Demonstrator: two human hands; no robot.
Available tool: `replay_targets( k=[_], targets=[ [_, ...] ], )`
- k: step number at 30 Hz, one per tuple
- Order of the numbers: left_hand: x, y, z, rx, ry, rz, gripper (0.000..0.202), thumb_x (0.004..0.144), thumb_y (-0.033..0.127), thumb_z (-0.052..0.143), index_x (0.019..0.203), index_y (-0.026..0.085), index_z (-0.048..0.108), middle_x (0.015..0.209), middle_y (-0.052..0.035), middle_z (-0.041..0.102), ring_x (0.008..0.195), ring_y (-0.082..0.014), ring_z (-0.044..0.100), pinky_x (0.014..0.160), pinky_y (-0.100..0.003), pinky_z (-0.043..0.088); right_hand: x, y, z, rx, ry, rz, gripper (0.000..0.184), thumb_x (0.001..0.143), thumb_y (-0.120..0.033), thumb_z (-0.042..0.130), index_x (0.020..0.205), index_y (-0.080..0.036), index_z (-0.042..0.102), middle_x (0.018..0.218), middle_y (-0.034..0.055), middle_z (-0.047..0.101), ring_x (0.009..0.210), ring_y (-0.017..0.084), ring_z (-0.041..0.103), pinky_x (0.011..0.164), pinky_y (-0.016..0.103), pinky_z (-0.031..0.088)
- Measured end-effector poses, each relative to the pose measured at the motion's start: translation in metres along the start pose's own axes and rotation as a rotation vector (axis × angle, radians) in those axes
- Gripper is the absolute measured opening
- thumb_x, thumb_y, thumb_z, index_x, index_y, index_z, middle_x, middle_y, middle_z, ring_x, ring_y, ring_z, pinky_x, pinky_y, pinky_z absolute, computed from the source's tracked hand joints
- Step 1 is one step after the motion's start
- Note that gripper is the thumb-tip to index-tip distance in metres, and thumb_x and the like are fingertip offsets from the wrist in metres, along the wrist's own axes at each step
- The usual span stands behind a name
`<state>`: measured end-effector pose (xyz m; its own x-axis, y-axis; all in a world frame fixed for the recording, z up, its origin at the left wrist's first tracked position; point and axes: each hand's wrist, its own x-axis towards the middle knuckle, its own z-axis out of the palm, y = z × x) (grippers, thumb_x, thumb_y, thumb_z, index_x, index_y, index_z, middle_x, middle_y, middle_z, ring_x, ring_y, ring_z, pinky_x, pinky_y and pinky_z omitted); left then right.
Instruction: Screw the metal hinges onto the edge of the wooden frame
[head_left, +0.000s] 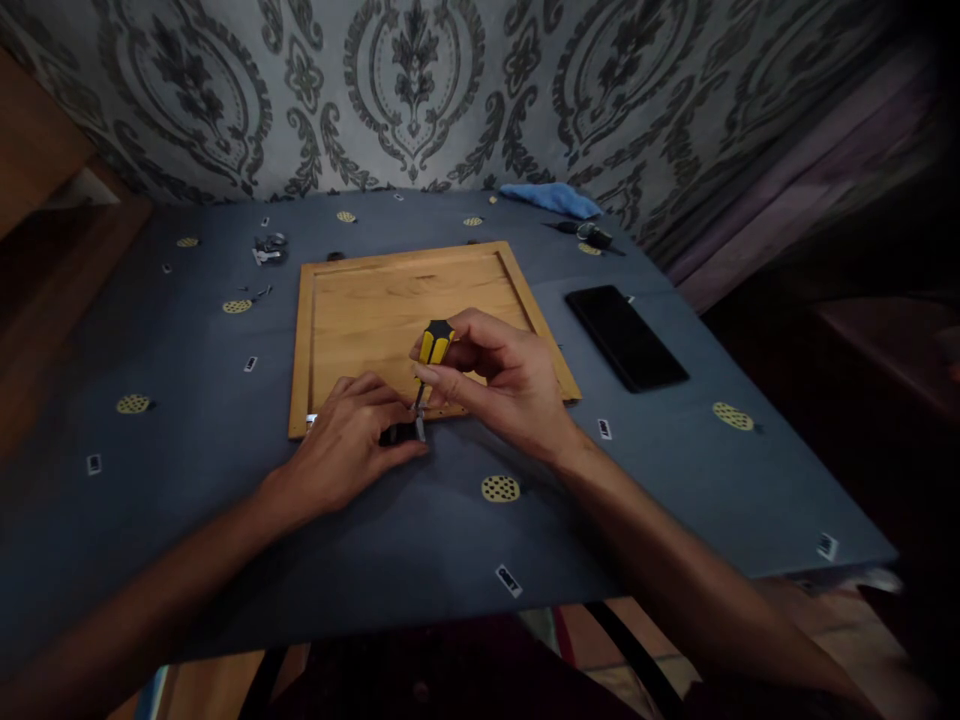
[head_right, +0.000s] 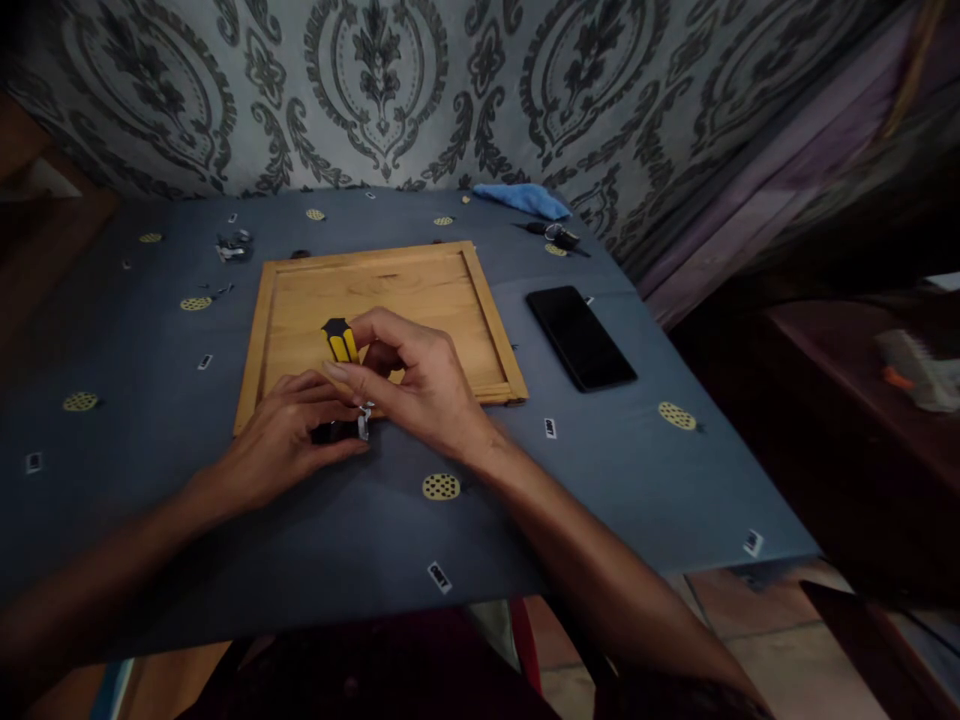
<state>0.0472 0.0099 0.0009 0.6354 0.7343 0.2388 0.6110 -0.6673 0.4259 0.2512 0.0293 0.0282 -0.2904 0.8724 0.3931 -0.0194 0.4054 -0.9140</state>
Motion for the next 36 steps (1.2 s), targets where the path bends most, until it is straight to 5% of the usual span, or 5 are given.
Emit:
replay_targets(
  k=[15,36],
  targets=[
    [-0.0004,0.0005,-0.0009,0.023,-0.012,-0.013,0.02,0.092,0.037,0.082,0.102,0.02,0.079,0.109,-0.0053,0.082,0.102,-0.0271,0.068,0.088,-0.042,0.048,0.0009,0.001,0.0022,0.131,0.129,-0.04,0.033,0.087,-0.041,0.086,0.09,-0.022,0.06,0.081,-0.0063,0.061,0.054,0.005,0.063,0.049,0.019,0.052],
    [-0.0007,-0.0004,-0.0005,0.007,-0.013,-0.009,0.022,0.092,0.034,0.082,0.108,0.019,0.079,0.108,-0.0057,0.082,0.105,-0.0295,0.068,0.09,-0.046,0.049,-0.0003,0.0,0.0003,0.078,-0.034,0.035,0.032,0.092,-0.045,0.079,0.103,-0.018,0.065,0.087,-0.0026,0.064,0.064,0.008,0.067,0.059,0.023,0.055]
  ],
)
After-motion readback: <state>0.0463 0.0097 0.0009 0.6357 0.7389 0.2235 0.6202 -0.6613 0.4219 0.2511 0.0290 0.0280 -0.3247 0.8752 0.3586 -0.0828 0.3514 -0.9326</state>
